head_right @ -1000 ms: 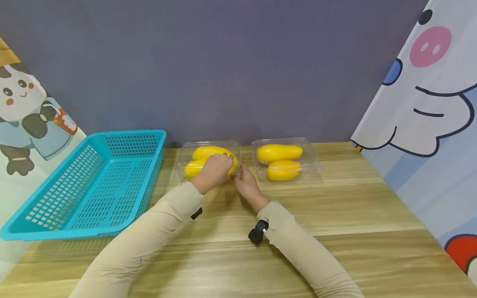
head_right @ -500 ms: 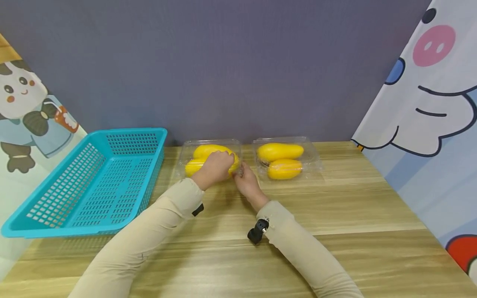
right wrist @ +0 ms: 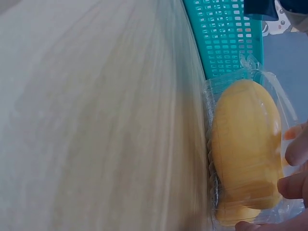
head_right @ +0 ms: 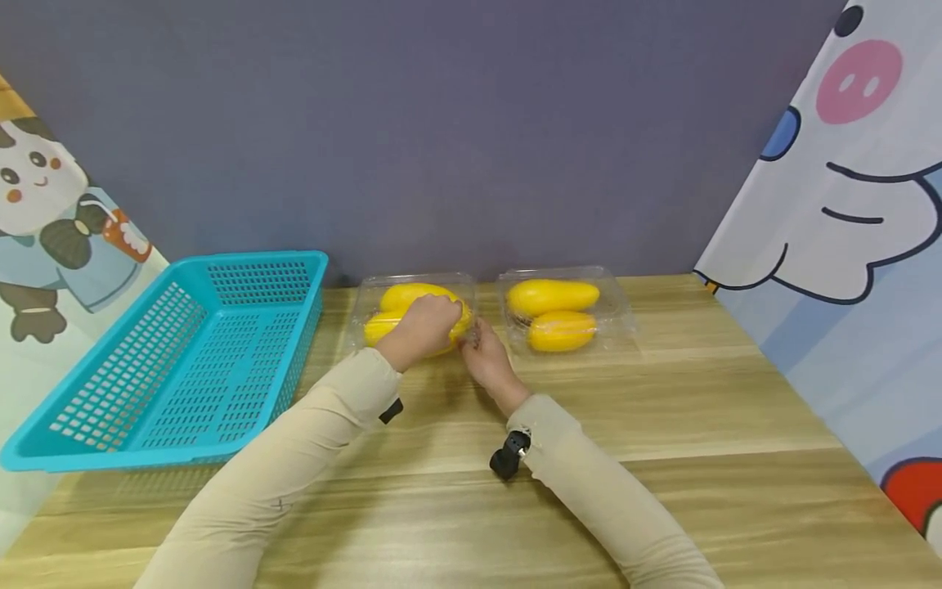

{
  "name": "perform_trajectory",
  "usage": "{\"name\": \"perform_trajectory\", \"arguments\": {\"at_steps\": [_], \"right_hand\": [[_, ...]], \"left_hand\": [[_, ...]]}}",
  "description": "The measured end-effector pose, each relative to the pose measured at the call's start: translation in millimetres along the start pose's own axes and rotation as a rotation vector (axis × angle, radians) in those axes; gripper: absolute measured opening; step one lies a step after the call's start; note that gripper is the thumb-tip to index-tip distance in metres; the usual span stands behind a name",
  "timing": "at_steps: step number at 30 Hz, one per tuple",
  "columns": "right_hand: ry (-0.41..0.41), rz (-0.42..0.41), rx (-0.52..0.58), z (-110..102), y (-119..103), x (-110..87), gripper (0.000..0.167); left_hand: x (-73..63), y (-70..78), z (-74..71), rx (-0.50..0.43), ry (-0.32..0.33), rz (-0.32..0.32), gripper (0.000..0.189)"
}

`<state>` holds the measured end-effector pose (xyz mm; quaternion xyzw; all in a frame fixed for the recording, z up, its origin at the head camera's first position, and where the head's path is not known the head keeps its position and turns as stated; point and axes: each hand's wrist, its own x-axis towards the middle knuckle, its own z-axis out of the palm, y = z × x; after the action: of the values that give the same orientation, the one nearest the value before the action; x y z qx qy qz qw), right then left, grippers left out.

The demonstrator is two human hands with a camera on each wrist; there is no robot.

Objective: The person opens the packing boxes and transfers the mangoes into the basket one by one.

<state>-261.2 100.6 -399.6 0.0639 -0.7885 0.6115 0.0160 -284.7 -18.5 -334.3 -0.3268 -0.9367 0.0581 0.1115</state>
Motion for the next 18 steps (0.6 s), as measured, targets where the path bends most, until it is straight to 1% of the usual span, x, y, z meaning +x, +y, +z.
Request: {"name": "perform_trajectory", "arguments": {"at_steps": [1,3,7,8,9,10,14,16,17,18], "right_hand": [[0.002,-0.01,-0.001,0,0,0.2,0.019],[0.007,-0.012,0.001,1,-1,0.0,0.024],[0.008,0.0,0.008,1,0,0.4,0.039],[0.005,0.007,0.017,1,0,1.1,0.04],[-0.001,0.007,0.019,1,-4,-0.8,0.039],[-0.001,0.005,0.021,1,-4,-0.6,0.036],[-0.014,0.032,0.015,0,-5,-1.0,0.043],[-0.015,0.046,0.001,0,-2,0.3,0.05],[-0.02,0.053,-0.002,0,-2,0.3,0.055],[-0.024,0.054,-0.001,-1,-2,0.3,0.055]], "left_hand": [[0.0,-0.2,-0.7,-0.002,-0.001,-0.001,0.011],[-0.1,-0.5,-2.3,-0.003,-0.015,-0.002,0.011],[-0.1,-0.2,-4.8,0.001,-0.054,-0.001,0.012],[-0.1,-0.1,-5.1,0.003,-0.057,0.0,0.012],[0.0,0.0,-5.3,0.007,-0.058,0.002,0.013],[5.1,-3.5,5.7,0.014,-0.04,0.009,0.013],[6.2,-3.2,6.1,0.021,-0.031,0.013,0.011],[6.4,-3.0,6.4,0.023,-0.029,0.014,0.011],[1.4,0.6,-4.7,0.02,-0.04,0.008,0.01],[1.1,0.7,-4.8,0.023,-0.033,0.011,0.01]]}}
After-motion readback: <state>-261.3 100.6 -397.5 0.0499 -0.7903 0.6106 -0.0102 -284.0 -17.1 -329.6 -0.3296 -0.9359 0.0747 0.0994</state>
